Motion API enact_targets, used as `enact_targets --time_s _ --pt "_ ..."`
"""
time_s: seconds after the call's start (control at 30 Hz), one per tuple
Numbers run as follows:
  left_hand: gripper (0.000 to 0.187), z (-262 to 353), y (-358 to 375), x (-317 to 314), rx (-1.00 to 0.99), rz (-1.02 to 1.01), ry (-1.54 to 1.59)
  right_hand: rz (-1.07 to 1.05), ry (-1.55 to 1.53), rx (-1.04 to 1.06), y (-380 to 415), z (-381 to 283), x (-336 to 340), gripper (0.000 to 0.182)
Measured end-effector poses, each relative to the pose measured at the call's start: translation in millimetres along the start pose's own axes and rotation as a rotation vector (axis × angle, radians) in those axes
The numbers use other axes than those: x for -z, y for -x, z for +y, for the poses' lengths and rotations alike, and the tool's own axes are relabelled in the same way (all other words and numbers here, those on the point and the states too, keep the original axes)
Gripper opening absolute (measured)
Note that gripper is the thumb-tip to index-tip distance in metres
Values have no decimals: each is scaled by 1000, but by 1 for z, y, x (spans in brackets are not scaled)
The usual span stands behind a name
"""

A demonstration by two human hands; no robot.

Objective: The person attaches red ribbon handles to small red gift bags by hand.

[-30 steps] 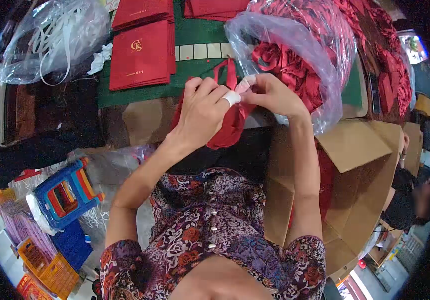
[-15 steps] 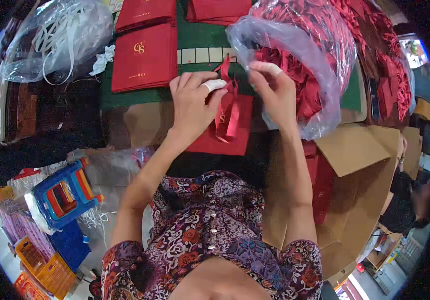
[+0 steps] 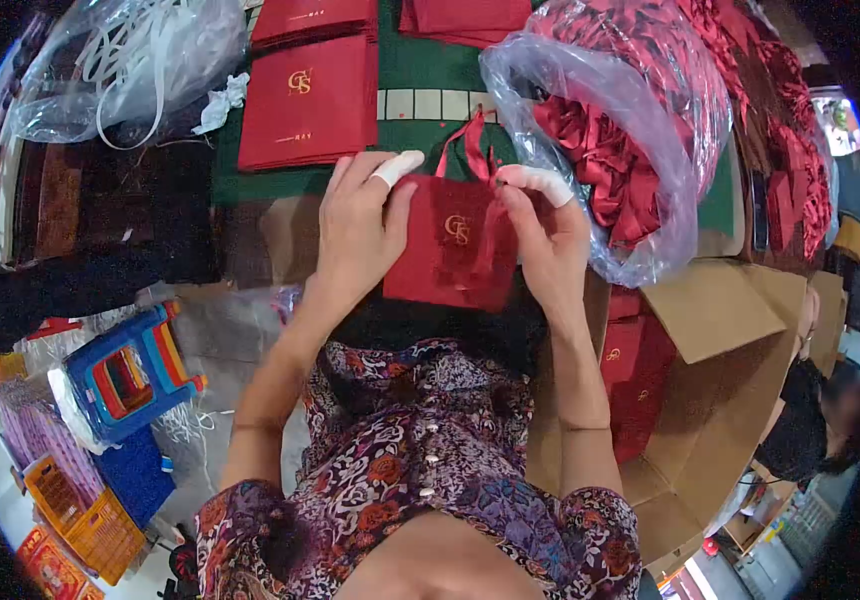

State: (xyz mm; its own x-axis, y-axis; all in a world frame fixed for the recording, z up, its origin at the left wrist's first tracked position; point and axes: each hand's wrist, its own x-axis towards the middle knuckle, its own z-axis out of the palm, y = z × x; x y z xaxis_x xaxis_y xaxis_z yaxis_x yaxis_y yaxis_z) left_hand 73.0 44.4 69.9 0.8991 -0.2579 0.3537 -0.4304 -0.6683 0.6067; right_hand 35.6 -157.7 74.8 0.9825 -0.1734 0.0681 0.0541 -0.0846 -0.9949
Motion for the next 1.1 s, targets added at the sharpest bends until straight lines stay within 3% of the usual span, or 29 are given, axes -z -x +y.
enact_targets --time_s 0.1,0.27,0.33,0.57,0.67,0.87,0.93,1.1 --pt "30 -8 4 -7 -43 -80 -109 -88 265 97 3 0 -4 15" --pt "25 -12 3 -10 -98 -158 -148 -71 385 76 11 22 -24 16" --pt "24 -10 0 -6 -169 -111 -106 -60 428 -32 11 25 -28 16" --pt "20 -6 -6 0 -223 -127 -58 -28 407 48 11 23 -33 13" --pt "19 -2 -8 1 -263 -137 -12 -6 475 -24 11 13 -35 13" --pt "17 4 -3 -2 -301 -86 -91 77 316 -64 12 10 -43 11" --pt "14 2 -1 -4 -160 -77 56 152 450 242 16 25 -48 12" --pt "12 2 -1 -2 -120 -139 22 166 531 372 19 36 -53 13"
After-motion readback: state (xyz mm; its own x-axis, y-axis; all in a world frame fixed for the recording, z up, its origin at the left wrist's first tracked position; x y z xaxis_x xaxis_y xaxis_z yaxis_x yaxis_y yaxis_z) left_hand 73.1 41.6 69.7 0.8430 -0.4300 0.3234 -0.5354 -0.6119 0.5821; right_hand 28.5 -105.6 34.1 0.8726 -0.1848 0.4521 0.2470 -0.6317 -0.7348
